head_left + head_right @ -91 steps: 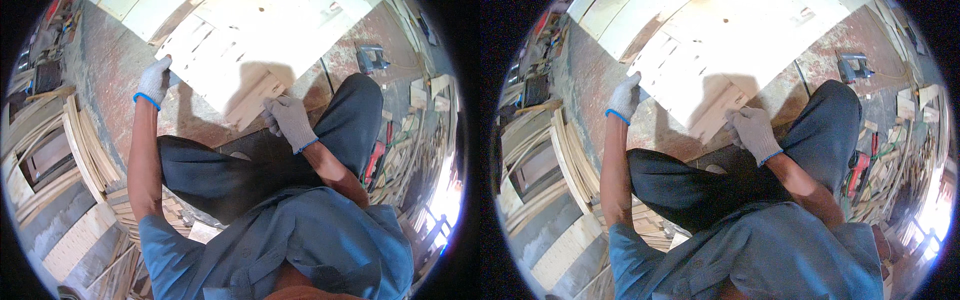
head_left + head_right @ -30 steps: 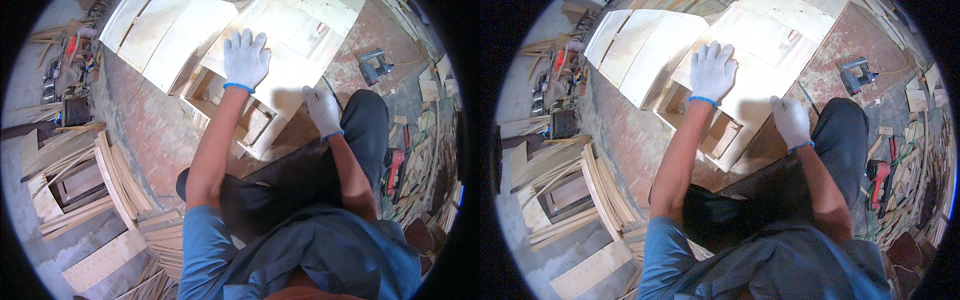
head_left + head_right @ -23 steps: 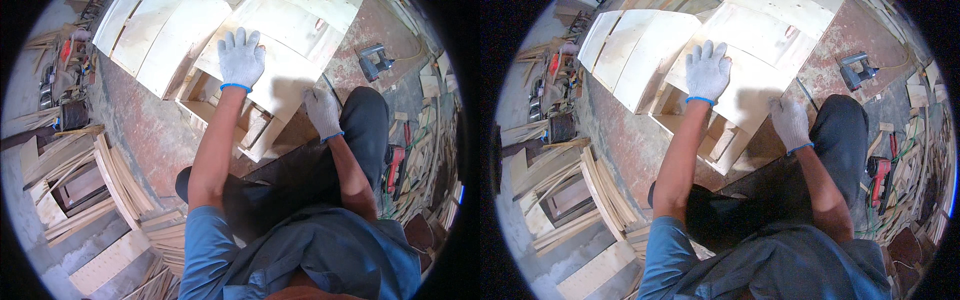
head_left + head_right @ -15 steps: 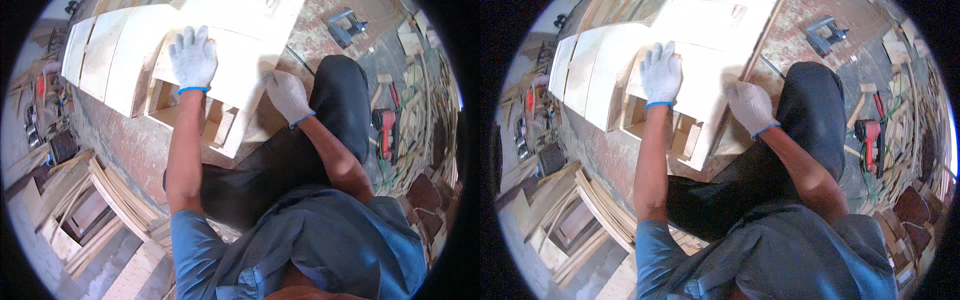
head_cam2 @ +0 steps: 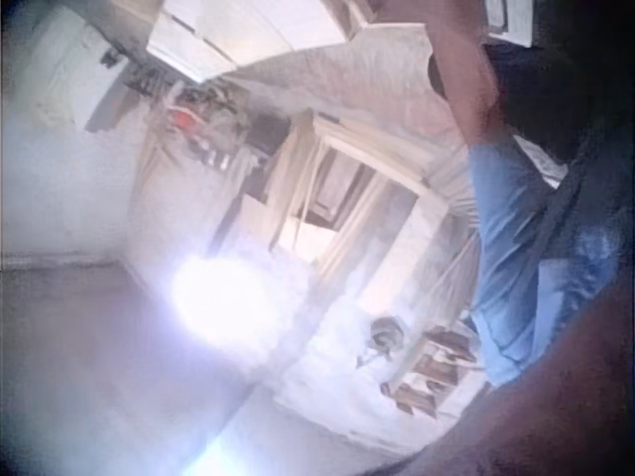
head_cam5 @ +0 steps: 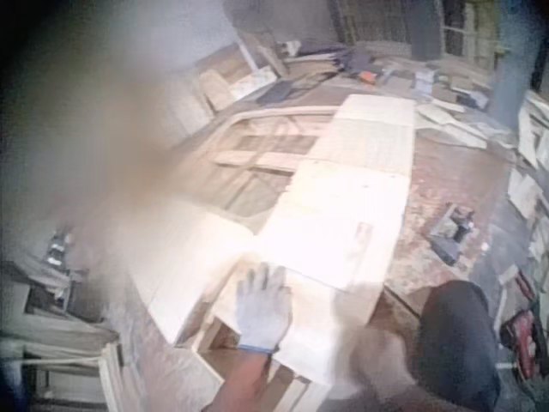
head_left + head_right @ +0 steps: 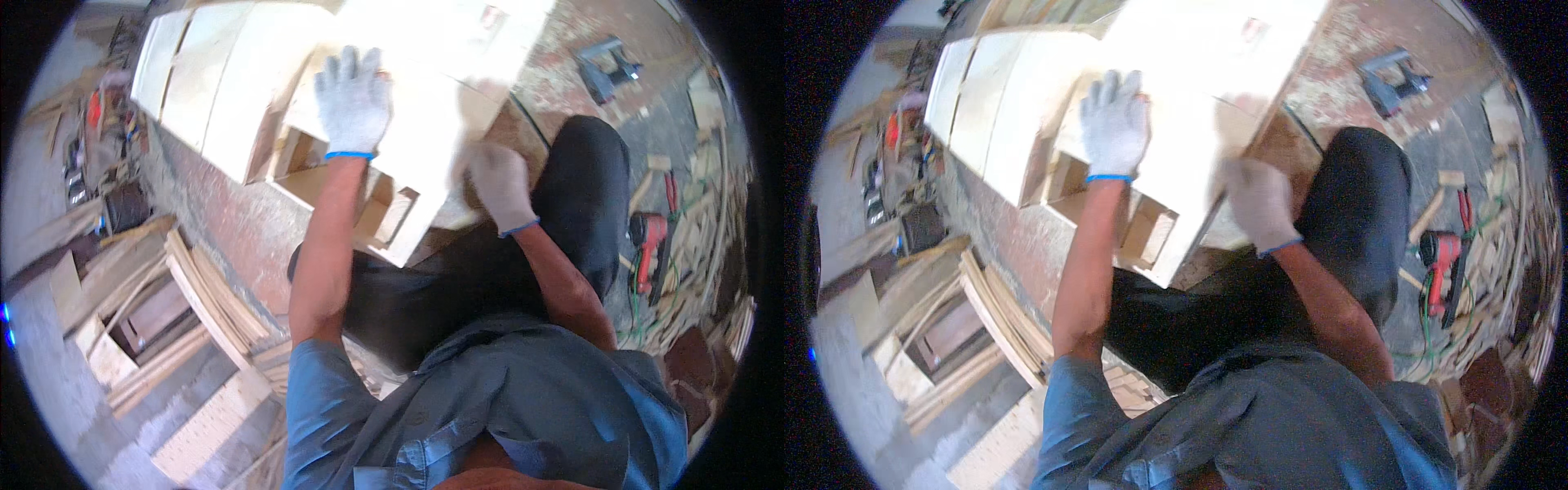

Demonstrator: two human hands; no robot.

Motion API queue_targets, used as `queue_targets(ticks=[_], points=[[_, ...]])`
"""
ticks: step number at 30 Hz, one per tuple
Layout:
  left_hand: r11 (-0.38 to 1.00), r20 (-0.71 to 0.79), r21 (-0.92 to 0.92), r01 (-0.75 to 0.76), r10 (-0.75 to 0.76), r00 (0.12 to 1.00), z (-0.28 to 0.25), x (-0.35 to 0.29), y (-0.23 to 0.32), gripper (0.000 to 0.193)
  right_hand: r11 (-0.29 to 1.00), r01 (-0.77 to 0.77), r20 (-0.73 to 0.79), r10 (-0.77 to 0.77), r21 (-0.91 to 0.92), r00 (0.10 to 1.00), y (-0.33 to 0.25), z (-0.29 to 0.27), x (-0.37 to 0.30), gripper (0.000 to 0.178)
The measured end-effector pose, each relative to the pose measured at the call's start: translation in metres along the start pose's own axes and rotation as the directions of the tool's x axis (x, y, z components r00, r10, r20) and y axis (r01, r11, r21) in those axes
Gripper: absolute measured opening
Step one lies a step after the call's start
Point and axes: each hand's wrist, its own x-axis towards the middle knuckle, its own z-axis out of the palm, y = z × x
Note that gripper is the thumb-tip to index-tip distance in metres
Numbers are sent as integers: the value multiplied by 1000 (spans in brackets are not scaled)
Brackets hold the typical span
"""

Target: The person assembles a wooden structure by positioning planks, using a nail gun to fasten pieces, and marking measurements with a pencil and ruler. They repeatedly adjust and secure components while seated on the floor.

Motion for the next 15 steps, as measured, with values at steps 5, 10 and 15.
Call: queue_targets(ticks=[5, 10, 15], points=[[997, -5, -76, 21, -21, 1000, -11, 1, -2, 39, 492, -234, -84, 541, 839, 837, 43, -5, 50, 48], [996, -130, -91, -12, 0, 992, -9, 4, -4, 33, 35, -216, 189, 358, 976, 914, 16, 37, 69, 56], [984, -224, -178, -6, -34, 974, -10, 4, -7, 28, 187, -164, 102, 304, 968, 947, -14, 39, 66, 51]])
